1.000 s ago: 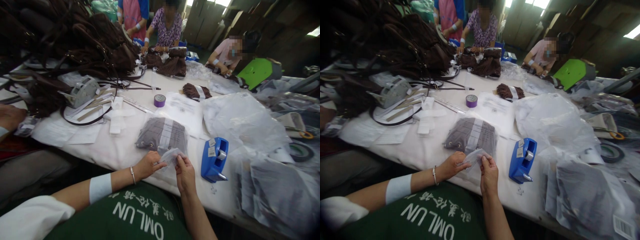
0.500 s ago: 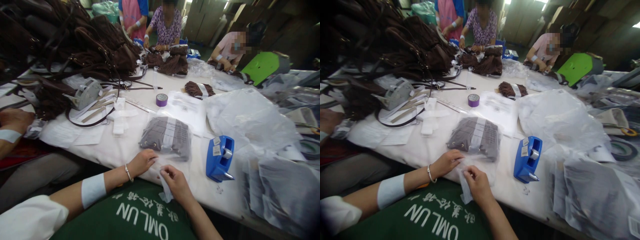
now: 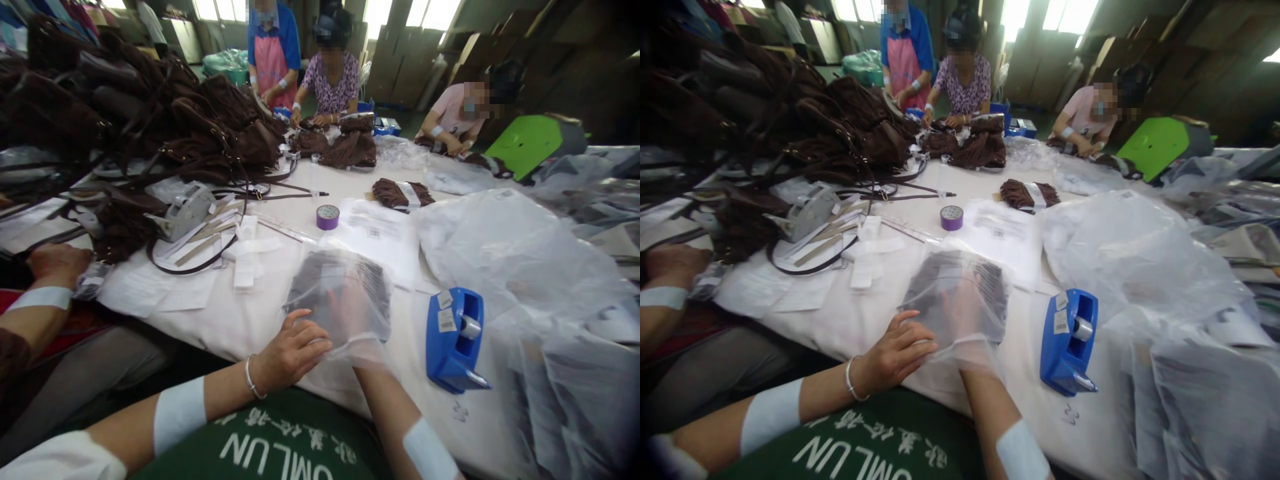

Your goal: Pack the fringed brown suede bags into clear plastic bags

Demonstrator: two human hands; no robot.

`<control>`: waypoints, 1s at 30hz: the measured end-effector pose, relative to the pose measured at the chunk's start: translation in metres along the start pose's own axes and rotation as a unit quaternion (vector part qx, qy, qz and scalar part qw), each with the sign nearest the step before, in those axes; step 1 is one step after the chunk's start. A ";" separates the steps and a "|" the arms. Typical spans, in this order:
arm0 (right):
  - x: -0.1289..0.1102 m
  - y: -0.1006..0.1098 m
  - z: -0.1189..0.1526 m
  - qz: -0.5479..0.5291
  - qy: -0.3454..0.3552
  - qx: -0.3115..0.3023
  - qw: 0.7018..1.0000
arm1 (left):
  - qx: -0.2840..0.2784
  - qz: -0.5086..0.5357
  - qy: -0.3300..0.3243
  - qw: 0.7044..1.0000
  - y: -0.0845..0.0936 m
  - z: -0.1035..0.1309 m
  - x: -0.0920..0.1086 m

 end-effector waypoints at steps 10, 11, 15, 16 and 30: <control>0.015 -0.010 0.065 0.100 0.104 -0.060 0.988 | -0.169 -0.052 0.032 0.984 -0.021 0.078 -0.046; 0.019 -0.008 0.085 0.110 0.120 -0.071 0.984 | -0.183 -0.043 0.040 0.981 -0.022 0.082 -0.049; 0.047 0.017 0.171 0.128 0.090 -0.155 0.975 | -0.246 0.004 0.087 0.965 -0.015 0.086 -0.058; 0.049 0.029 0.185 0.126 0.081 -0.192 0.970 | -0.264 0.017 0.099 0.959 -0.010 0.083 -0.060; 0.038 0.038 0.070 0.161 0.269 -0.146 0.938 | -0.275 0.028 -0.079 0.958 -0.051 0.003 -0.078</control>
Point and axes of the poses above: each hand's wrist, its own z-axis away from the middle knuckle, its own y-axis out of the back of the hand, x = y × z, the point moved 3 cm from there along -z, towards the middle knuckle
